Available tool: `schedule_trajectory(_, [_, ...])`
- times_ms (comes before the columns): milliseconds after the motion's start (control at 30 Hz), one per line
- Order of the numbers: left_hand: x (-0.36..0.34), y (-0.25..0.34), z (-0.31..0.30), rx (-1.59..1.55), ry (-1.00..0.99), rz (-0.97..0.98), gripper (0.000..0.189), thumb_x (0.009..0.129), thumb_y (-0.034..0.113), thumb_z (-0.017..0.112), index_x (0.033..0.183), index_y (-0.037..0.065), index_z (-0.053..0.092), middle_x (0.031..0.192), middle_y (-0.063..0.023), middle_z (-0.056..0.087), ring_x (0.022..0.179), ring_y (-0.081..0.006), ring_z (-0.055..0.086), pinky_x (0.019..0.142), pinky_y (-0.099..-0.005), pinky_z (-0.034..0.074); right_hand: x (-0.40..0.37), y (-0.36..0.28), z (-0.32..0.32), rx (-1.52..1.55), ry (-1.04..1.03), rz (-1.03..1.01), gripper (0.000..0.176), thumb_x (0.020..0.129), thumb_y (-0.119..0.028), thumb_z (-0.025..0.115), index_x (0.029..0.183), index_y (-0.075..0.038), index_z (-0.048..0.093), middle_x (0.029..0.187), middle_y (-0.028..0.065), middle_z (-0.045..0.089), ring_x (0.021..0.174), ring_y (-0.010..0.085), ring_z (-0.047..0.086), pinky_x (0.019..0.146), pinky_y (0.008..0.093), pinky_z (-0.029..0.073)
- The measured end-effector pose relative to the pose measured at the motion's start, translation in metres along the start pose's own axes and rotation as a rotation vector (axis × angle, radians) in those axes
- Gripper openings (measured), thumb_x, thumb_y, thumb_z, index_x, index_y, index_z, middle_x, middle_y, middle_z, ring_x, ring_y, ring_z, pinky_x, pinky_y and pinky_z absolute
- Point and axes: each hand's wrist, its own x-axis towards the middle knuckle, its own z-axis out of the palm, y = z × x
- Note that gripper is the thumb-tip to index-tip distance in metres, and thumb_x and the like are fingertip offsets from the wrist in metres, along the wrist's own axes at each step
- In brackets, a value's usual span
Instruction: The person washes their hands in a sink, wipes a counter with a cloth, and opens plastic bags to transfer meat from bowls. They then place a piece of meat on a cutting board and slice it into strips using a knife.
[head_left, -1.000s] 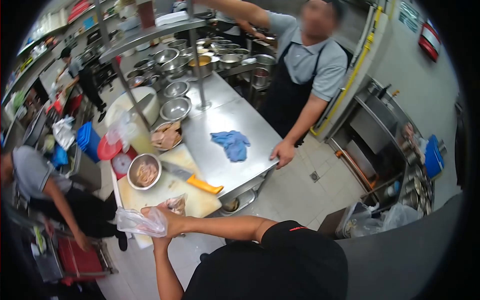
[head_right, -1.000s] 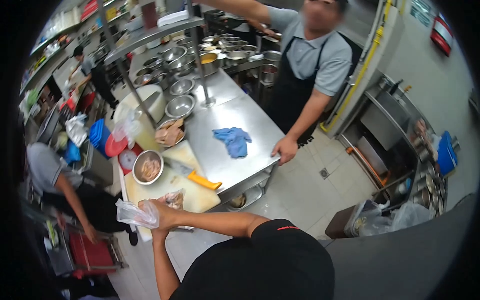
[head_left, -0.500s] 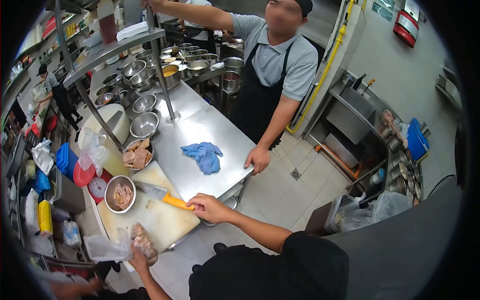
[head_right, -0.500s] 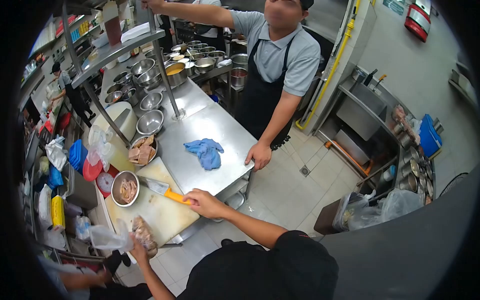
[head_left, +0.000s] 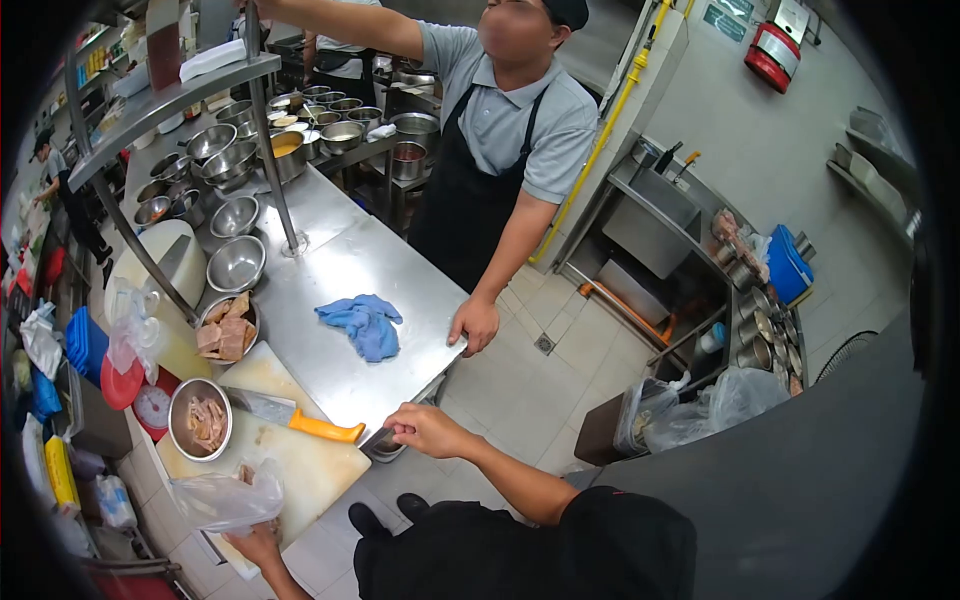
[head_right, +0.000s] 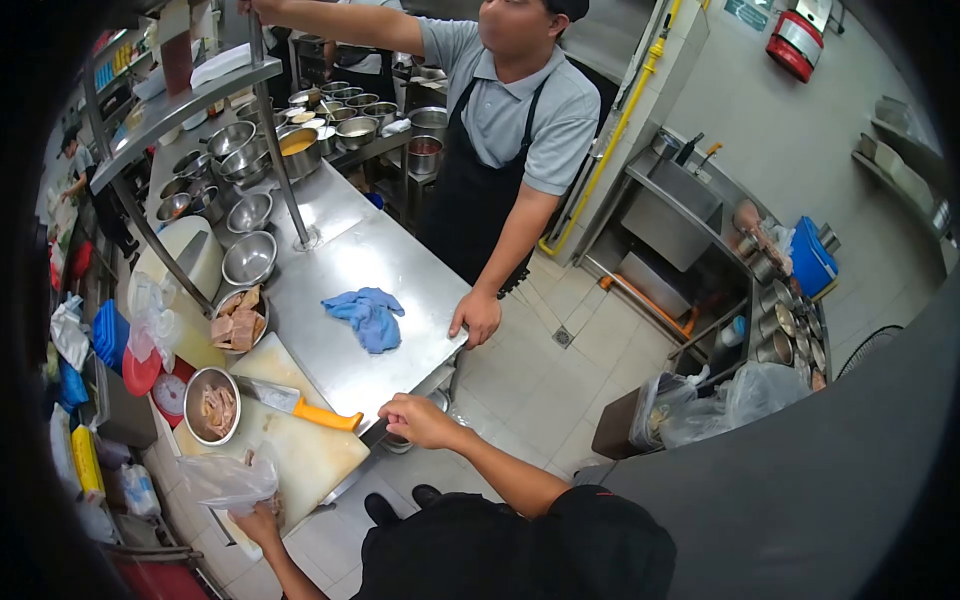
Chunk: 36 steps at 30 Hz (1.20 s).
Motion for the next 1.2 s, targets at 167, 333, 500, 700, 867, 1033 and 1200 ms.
schedule_trajectory(167, [-0.003,0.004,-0.001,-0.077,0.025,0.012,0.032,0.080,0.008,0.053,0.108,-0.007,0.058,0.110,-0.0278,0.057,0.104,-0.0454,0.047,0.093,-0.0488,0.035,0.011,0.014,-0.005,-0.018,0.131,-0.007,0.022,0.078,-0.004,0.064,0.100,-0.001,0.063,0.084,0.0109,0.057,0.074,0.0244,0.058,0.068,0.0329,0.046])
schedule_trajectory(333, [-0.004,0.020,-0.009,-0.150,-0.003,-0.052,0.036,0.080,0.012,0.058,0.112,-0.005,0.058,0.112,-0.0254,0.057,0.108,-0.0428,0.047,0.095,-0.0465,0.034,0.031,0.014,0.000,-0.069,0.156,-0.002,0.021,0.078,-0.004,0.064,0.098,-0.001,0.063,0.084,0.0121,0.057,0.074,0.0261,0.058,0.068,0.0342,0.047])
schedule_trajectory(500, [-0.004,0.018,-0.012,0.072,-0.093,0.093,0.045,0.081,0.018,0.063,0.120,0.000,0.055,0.123,-0.0202,0.055,0.113,-0.0385,0.048,0.098,-0.0441,0.034,0.046,0.014,0.017,-0.068,0.116,-0.003,0.020,0.078,-0.006,0.064,0.097,-0.001,0.063,0.086,0.0126,0.058,0.075,0.0271,0.059,0.069,0.0349,0.047])
schedule_trajectory(700, [-0.010,0.006,-0.005,0.019,-0.172,0.166,0.046,0.076,0.025,0.068,0.115,0.001,0.058,0.115,-0.0187,0.060,0.108,-0.0375,0.053,0.098,-0.0446,0.035,0.050,0.038,0.031,-0.133,0.187,-0.063,0.020,0.080,-0.006,0.064,0.100,-0.002,0.065,0.084,0.0117,0.058,0.074,0.0240,0.059,0.067,0.0326,0.048])
schedule_trajectory(867, [-0.020,-0.016,-0.007,0.099,-0.231,-0.031,0.051,0.072,0.029,0.070,0.113,0.001,0.057,0.113,-0.0206,0.059,0.111,-0.0396,0.049,0.104,-0.0479,0.029,0.058,0.031,0.029,-0.088,0.197,0.065,0.021,0.078,-0.004,0.064,0.099,-0.001,0.065,0.082,0.0130,0.058,0.070,0.0240,0.059,0.065,0.0322,0.048])
schedule_trajectory(1033, [-0.006,0.007,-0.003,-0.129,-0.150,0.041,0.043,0.077,0.021,0.067,0.112,-0.002,0.059,0.114,-0.0193,0.060,0.108,-0.0371,0.053,0.097,-0.0463,0.035,0.089,0.053,0.014,-0.084,0.467,0.030,0.034,0.080,-0.013,0.068,0.111,-0.002,0.060,0.086,0.0146,0.056,0.077,0.0279,0.057,0.070,0.0356,0.048])
schedule_trajectory(1200, [-0.006,0.017,-0.004,-0.035,0.019,0.072,0.036,0.077,0.016,0.067,0.105,-0.006,0.060,0.107,-0.0226,0.061,0.103,-0.0401,0.053,0.092,-0.0461,0.038,0.155,0.101,0.008,-0.213,0.533,0.146,0.052,0.079,-0.015,0.069,0.126,-0.005,0.050,0.106,0.0239,0.050,0.093,0.0377,0.056,0.083,0.0404,0.047])
